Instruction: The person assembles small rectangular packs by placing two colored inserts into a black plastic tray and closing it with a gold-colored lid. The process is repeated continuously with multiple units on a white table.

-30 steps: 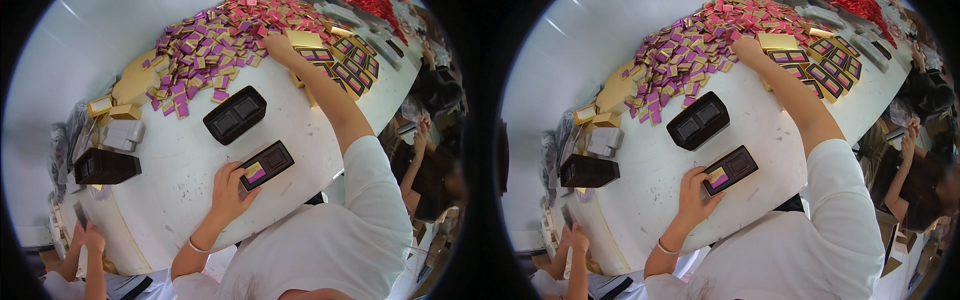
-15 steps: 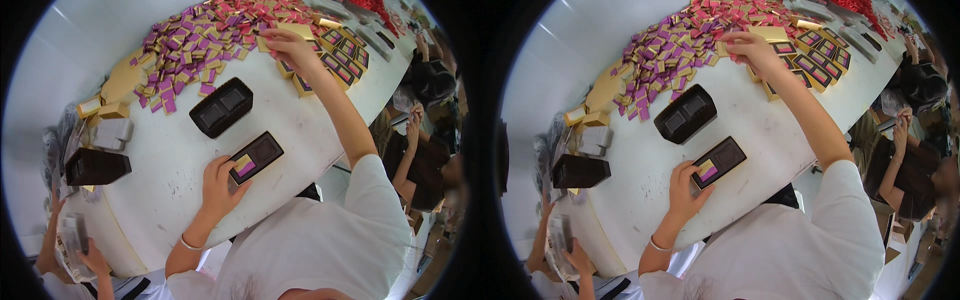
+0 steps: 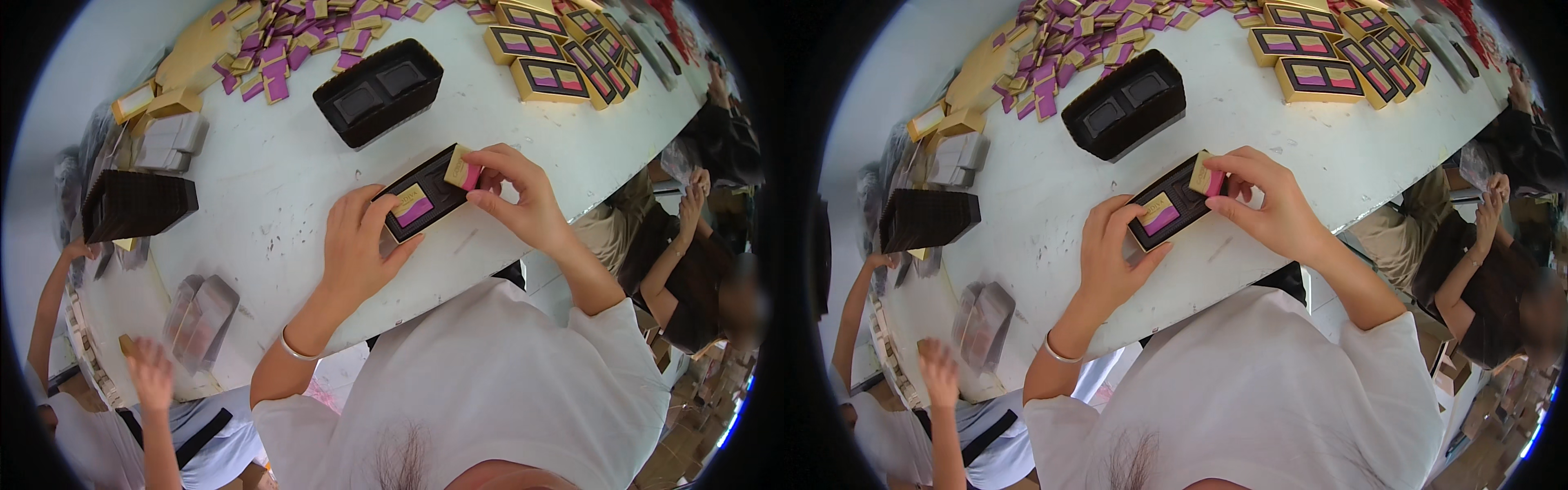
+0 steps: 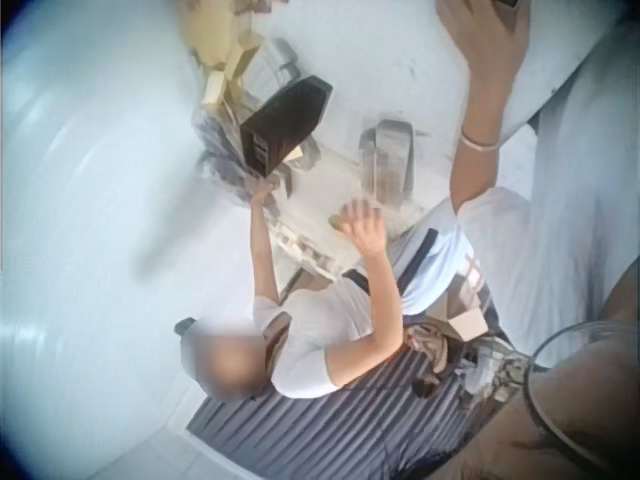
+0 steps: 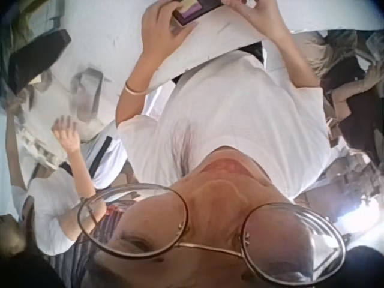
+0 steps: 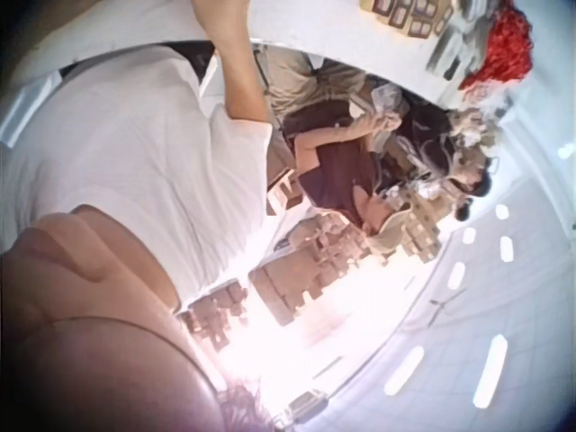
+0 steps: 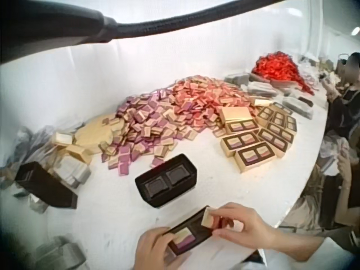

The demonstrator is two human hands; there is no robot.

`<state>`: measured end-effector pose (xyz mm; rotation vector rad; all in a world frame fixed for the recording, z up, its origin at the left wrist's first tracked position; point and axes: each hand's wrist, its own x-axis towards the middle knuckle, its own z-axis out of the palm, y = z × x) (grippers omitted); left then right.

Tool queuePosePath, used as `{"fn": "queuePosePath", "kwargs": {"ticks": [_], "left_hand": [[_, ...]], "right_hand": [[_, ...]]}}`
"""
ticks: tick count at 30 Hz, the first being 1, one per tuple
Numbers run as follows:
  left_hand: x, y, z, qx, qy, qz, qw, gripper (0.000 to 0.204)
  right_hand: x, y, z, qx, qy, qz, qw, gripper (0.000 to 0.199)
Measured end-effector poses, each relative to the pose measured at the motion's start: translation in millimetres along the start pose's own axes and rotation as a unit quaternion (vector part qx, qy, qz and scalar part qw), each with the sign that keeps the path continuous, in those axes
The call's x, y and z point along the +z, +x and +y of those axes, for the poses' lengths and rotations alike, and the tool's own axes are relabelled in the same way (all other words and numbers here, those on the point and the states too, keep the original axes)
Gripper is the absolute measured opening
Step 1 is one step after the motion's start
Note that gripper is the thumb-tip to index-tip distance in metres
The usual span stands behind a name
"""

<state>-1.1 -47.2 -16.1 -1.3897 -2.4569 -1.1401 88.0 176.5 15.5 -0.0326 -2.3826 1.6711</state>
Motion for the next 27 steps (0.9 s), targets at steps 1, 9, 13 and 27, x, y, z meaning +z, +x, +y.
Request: {"fn": "queuePosePath", "kwargs": {"ticks": [1, 9, 13, 27], "left_hand": [[0.5, -0.5, 1.1, -0.001, -0.001, 0.002, 1.000, 0.052], [-2.9, 0.0, 3.5, -0.004, 0.009, -0.031, 0.999, 0.057], [-2.3, 2.0, 1.6, -0.001, -0.011, -0.035, 0.999, 0.057], [4.3, 1.1, 39.8, 0.051, -0.032, -0.105, 0.993, 0.070]], "right_hand": [[-0.3, -0.2, -4.6, -0.003, -0.042, -0.010, 0.999, 0.027], [-1.0, 13.4, 20.1, -0.102, -0.186, -0.071, 0.975, 0.015], [-2.1, 36.1, 27.8, 0.070, 0.018, -0.119, 0.990, 0.017], [-51.4, -33.4, 4.2, -0.171, -0.335, -0.114, 0.920, 0.048]]}}
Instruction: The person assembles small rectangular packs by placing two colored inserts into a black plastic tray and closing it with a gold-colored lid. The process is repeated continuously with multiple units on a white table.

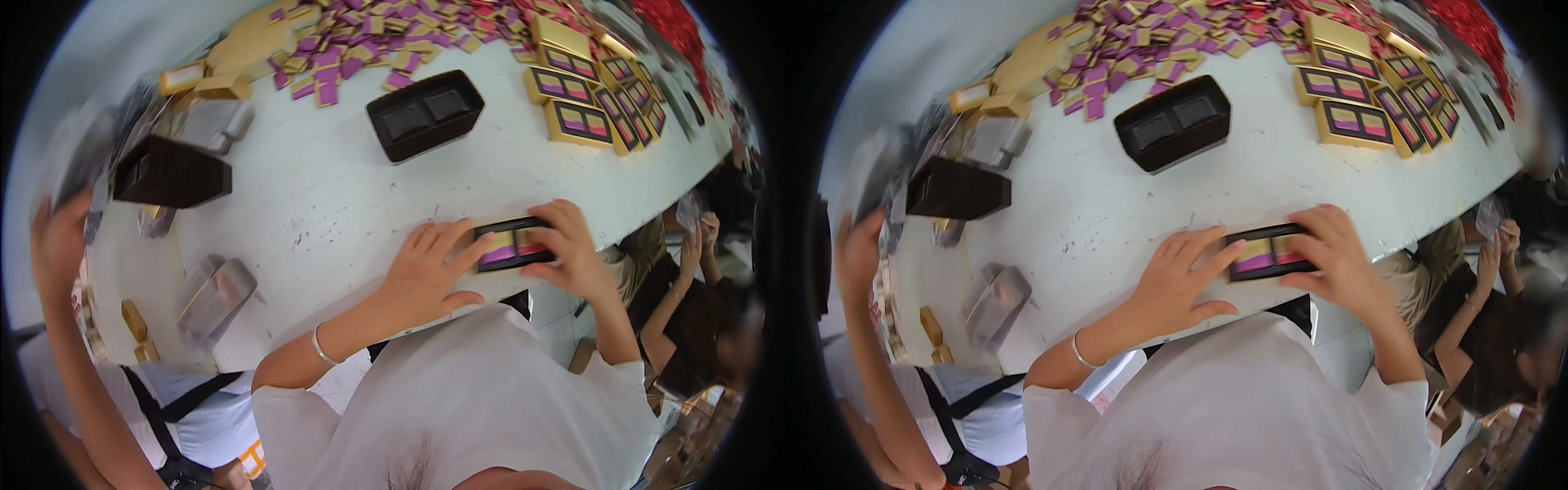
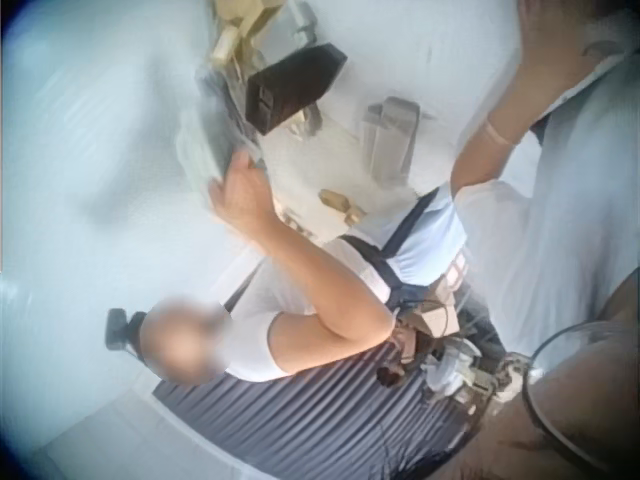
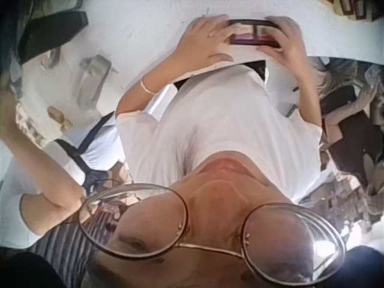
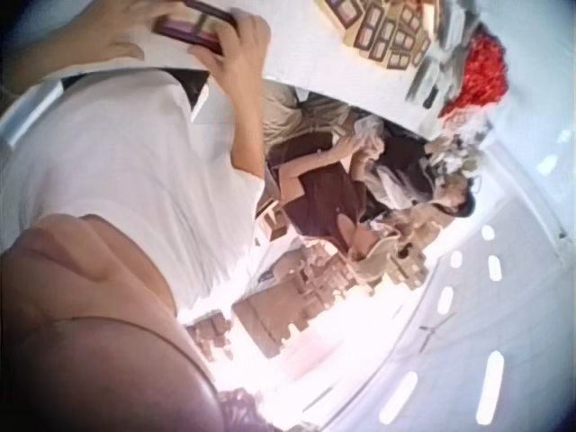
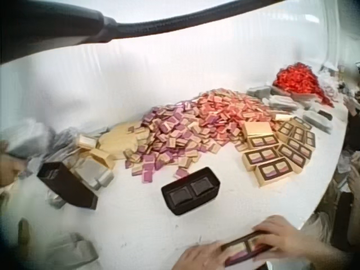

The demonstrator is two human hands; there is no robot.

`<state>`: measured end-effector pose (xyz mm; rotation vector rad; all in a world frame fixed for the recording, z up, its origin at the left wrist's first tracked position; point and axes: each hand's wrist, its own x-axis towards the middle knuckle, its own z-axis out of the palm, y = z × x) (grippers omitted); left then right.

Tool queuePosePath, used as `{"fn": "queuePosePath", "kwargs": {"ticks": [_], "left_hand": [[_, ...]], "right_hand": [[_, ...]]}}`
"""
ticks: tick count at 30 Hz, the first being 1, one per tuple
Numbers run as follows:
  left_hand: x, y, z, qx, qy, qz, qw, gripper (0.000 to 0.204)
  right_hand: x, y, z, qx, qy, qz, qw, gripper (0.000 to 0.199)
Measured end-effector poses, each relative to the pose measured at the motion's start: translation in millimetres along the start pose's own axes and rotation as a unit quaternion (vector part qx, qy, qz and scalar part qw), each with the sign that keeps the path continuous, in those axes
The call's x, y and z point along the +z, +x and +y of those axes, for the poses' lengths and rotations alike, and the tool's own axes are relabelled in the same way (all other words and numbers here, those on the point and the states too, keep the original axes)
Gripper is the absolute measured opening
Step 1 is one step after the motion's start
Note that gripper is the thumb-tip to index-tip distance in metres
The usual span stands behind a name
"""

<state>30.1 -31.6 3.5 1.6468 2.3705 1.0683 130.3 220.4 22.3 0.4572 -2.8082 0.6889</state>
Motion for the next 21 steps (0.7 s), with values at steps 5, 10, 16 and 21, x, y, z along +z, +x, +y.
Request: {"fn": "queuePosePath", "kwargs": {"ticks": [5, 10, 16, 21], "left_hand": [[-31.5, 9.9, -15.1, -0.043, 0.013, 0.136, 0.990, 0.057], [-83.3, -0.6, -28.0, -0.094, 0.147, 0.223, 0.959, 0.041], [-149.6, -101.2, -26.1, -0.363, 0.339, 0.126, 0.859, 0.064], [-166.4, -186.0, -21.0, -0.503, 0.323, 0.086, 0.797, 0.076]], "right_hand": [[-46.5, -33.4, 73.0, 0.128, -0.086, 0.051, 0.987, 0.039], [-45.0, 4.0, 67.3, 0.075, -0.094, 0.148, 0.982, 0.030], [-8.9, 92.5, 16.9, -0.076, -0.100, 0.119, 0.985, 0.039], [-1.9, 149.4, -2.9, -0.183, -0.157, 0.074, 0.968, 0.032]]}}
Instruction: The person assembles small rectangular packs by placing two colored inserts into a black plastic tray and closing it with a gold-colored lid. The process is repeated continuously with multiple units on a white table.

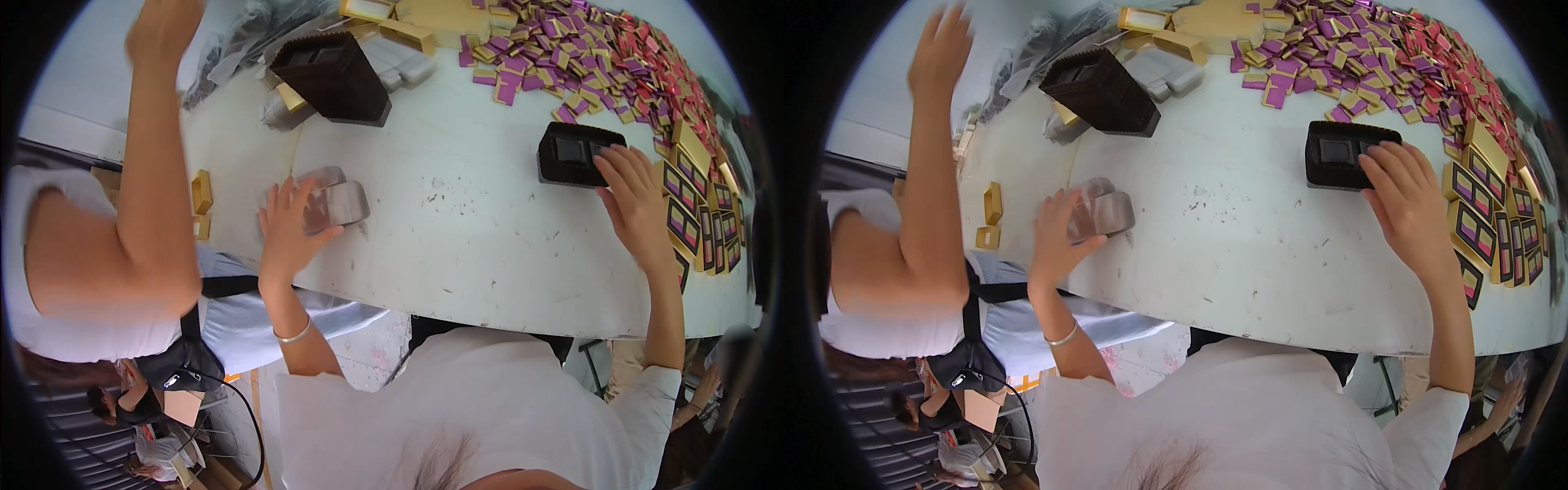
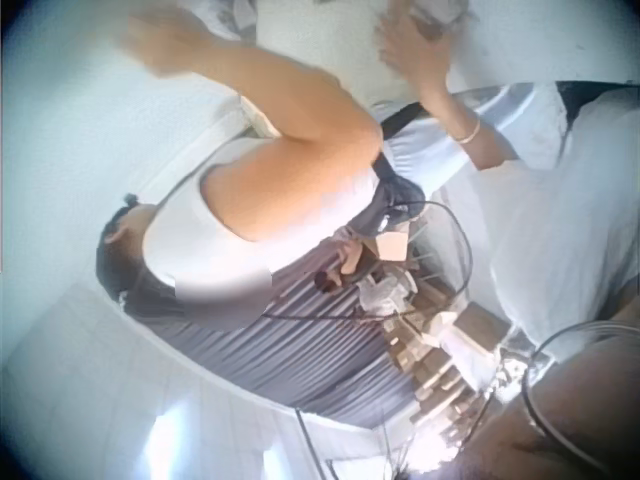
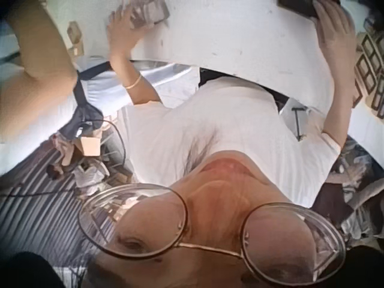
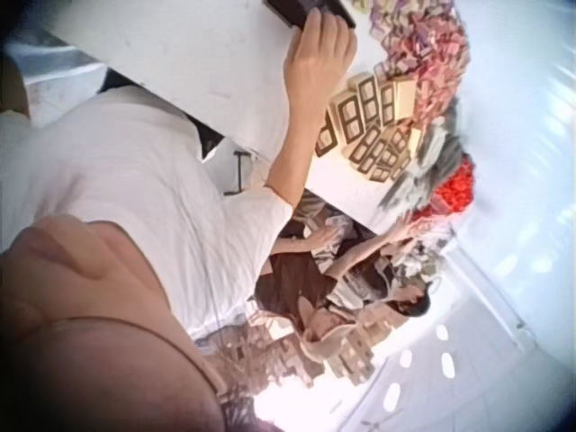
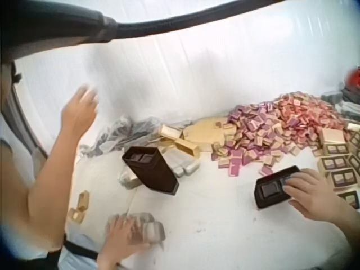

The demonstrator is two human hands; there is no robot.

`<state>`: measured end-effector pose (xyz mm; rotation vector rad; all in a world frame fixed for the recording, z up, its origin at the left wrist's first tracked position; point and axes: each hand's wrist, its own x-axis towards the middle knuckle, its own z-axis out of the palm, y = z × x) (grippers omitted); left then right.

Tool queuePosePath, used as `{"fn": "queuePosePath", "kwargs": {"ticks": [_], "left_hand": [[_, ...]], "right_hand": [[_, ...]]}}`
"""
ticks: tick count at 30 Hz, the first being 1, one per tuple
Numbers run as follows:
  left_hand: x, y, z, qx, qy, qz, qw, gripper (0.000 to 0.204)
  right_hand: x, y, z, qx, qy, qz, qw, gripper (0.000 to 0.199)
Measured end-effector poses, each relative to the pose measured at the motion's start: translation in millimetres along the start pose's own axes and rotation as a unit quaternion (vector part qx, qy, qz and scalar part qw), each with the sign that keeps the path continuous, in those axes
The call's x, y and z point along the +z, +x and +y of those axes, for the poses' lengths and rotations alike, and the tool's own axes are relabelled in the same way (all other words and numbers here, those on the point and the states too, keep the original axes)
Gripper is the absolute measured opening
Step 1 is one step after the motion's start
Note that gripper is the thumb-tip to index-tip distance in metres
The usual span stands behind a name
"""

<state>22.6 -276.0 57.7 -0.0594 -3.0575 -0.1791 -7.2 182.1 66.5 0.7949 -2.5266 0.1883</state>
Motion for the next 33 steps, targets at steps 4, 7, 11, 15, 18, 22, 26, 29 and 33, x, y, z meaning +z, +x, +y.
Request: {"fn": "queuePosePath", "kwargs": {"ticks": [4, 7, 11, 15, 18, 22, 26, 29, 33], "left_hand": [[2.7, 7.3, 14.5, 0.052, -0.133, 0.041, 0.989, 0.072], [-10.9, 40.1, 23.8, 0.080, -0.203, 0.135, 0.967, 0.072], [-38.5, 116.8, -13.5, 0.116, -0.198, 0.286, 0.930, 0.065], [-51.8, 150.4, -74.6, -0.022, -0.202, 0.241, 0.949, 0.069], [-13.6, 164.2, -128.5, -0.031, -0.123, 0.184, 0.975, 0.075], [27.1, 180.8, -110.1, 0.015, -0.028, 0.141, 0.990, 0.091], [39.5, 202.2, -109.0, 0.075, -0.060, 0.197, 0.976, 0.088], [36.5, 213.5, -105.3, 0.007, -0.140, 0.156, 0.978, 0.080], [2.7, 189.1, -133.8, -0.015, -0.170, 0.213, 0.962, 0.061]], "right_hand": [[13.4, 8.8, 10.3, -0.026, -0.013, -0.017, 0.999, 0.017], [14.9, 14.1, 10.7, -0.019, 0.013, -0.011, 1.000, 0.014], [12.4, 11.1, 13.0, 0.018, 0.029, -0.002, 0.999, 0.013], [14.2, 2.7, 18.0, 0.061, 0.025, -0.007, 0.998, 0.008], [17.7, 0.3, 18.5, 0.103, 0.074, -0.020, 0.992, 0.007], [20.7, -4.3, 21.2, 0.115, 0.079, -0.013, 0.990, 0.007], [20.3, 3.7, 15.2, 0.127, 0.103, -0.011, 0.987, 0.008], [17.6, 4.0, 17.1, 0.124, 0.090, -0.009, 0.988, 0.007], [21.0, 2.6, 18.0, 0.136, 0.105, 0.004, 0.985, 0.008]]}}
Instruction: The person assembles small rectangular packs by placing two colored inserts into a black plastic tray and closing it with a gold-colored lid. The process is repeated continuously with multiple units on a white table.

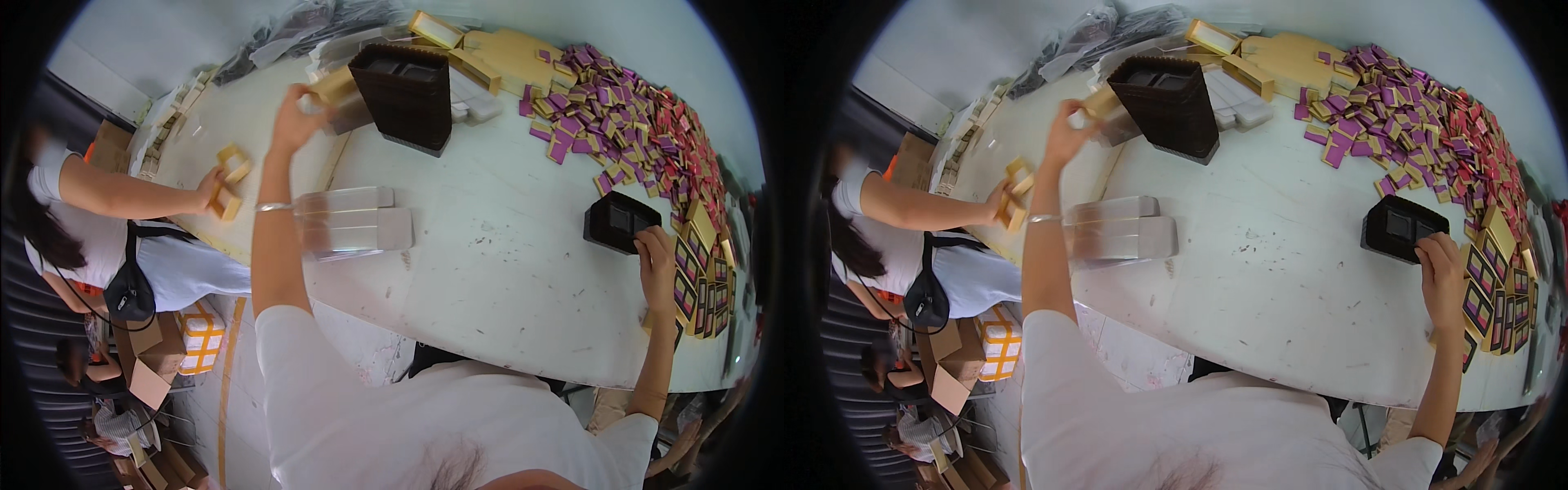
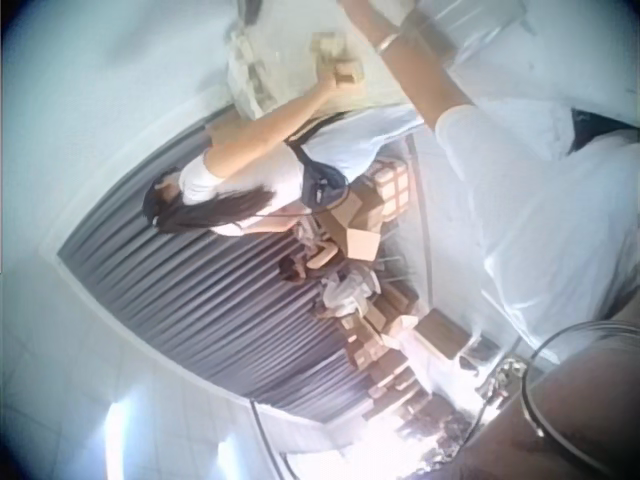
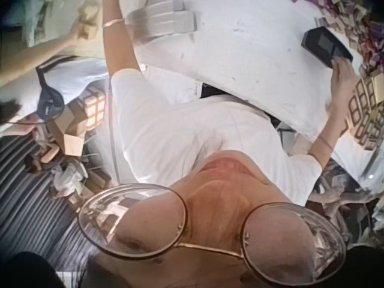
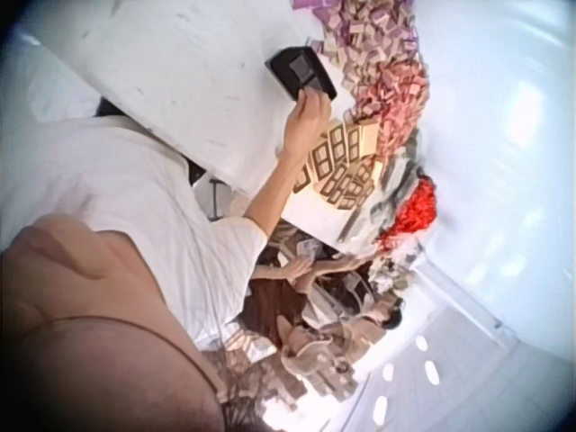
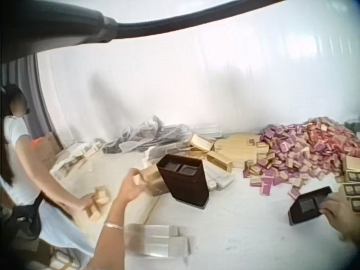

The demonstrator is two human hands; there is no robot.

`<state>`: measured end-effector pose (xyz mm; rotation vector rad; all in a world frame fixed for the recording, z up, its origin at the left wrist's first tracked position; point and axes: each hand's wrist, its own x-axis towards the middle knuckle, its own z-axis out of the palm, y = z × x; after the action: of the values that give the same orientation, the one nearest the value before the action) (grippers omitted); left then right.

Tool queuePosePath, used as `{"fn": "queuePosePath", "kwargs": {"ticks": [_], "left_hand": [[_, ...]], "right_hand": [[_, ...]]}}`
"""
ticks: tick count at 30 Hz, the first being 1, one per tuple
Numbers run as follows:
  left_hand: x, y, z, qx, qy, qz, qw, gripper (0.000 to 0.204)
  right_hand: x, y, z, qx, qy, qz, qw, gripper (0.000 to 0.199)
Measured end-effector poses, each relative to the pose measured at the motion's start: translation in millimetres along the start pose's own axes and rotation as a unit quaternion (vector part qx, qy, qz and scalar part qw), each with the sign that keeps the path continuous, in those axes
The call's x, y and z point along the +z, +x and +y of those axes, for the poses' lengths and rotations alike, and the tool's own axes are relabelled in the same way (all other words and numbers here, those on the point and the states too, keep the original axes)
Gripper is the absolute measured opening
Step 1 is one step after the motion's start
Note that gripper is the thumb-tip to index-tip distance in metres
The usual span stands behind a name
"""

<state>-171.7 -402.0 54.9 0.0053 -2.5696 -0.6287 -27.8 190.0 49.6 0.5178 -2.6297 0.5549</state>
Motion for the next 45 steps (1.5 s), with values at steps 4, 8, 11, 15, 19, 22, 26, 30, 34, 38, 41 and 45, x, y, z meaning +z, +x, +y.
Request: {"fn": "queuePosePath", "kwargs": {"ticks": [4, 8, 11, 15, 19, 22, 26, 30, 34, 38, 41, 45], "left_hand": [[-72.4, -43.3, -25.9, -0.120, -0.360, 0.083, 0.921, 0.043], [-104.8, -109.0, 41.8, -0.143, -0.543, -0.029, 0.827, 0.051], [-75.5, -140.5, 125.8, -0.185, -0.569, -0.161, 0.785, 0.052], [5.9, -197.7, 194.9, -0.304, -0.563, -0.368, 0.675, 0.045], [55.5, -201.9, 247.1, -0.278, -0.441, -0.489, 0.700, 0.039], [67.3, -199.5, 265.6, -0.126, -0.220, -0.511, 0.821, 0.044], [34.8, -192.9, 272.4, 0.173, -0.035, -0.391, 0.903, 0.073], [43.5, -200.3, 272.3, 0.259, -0.144, -0.357, 0.886, 0.091], [71.4, -208.6, 269.4, 0.236, -0.155, -0.395, 0.874, 0.084], [77.9, -206.7, 275.8, 0.275, -0.153, -0.402, 0.860, 0.076], [80.8, -202.9, 273.3, 0.286, -0.169, -0.399, 0.855, 0.075], [82.4, -202.5, 269.9, 0.279, -0.171, -0.419, 0.847, 0.086]], "right_hand": [[-1.9, 0.5, 0.6, 0.022, 0.037, -0.007, 0.999, 0.013], [-12.1, 1.2, 8.8, -0.018, 0.001, -0.019, 1.000, 0.021], [-20.7, -5.1, 22.4, -0.029, -0.011, 0.043, 0.999, 0.015], [-40.3, -0.3, -20.6, -0.074, 0.127, 0.170, 0.974, 0.008], [-41.3, -26.5, -35.4, -0.010, 0.354, 0.115, 0.928, 0.014], [-35.6, -57.4, -30.8, 0.186, 0.674, 0.013, 0.715, 0.019], [-32.0, -61.5, -70.6, 0.436, 0.635, -0.025, 0.637, 0.022], [4.6, -49.9, -56.0, 0.320, 0.486, -0.268, 0.768, 0.020], [27.4, -17.6, -72.9, 0.188, 0.191, -0.283, 0.921, 0.020], [26.7, -14.9, -82.1, 0.079, 0.034, -0.140, 0.986, 0.028], [4.6, -29.4, -79.6, -0.065, 0.091, -0.093, 0.989, 0.036], [2.6, -66.8, -57.9, -0.108, 0.198, -0.149, 0.963, 0.041]]}}
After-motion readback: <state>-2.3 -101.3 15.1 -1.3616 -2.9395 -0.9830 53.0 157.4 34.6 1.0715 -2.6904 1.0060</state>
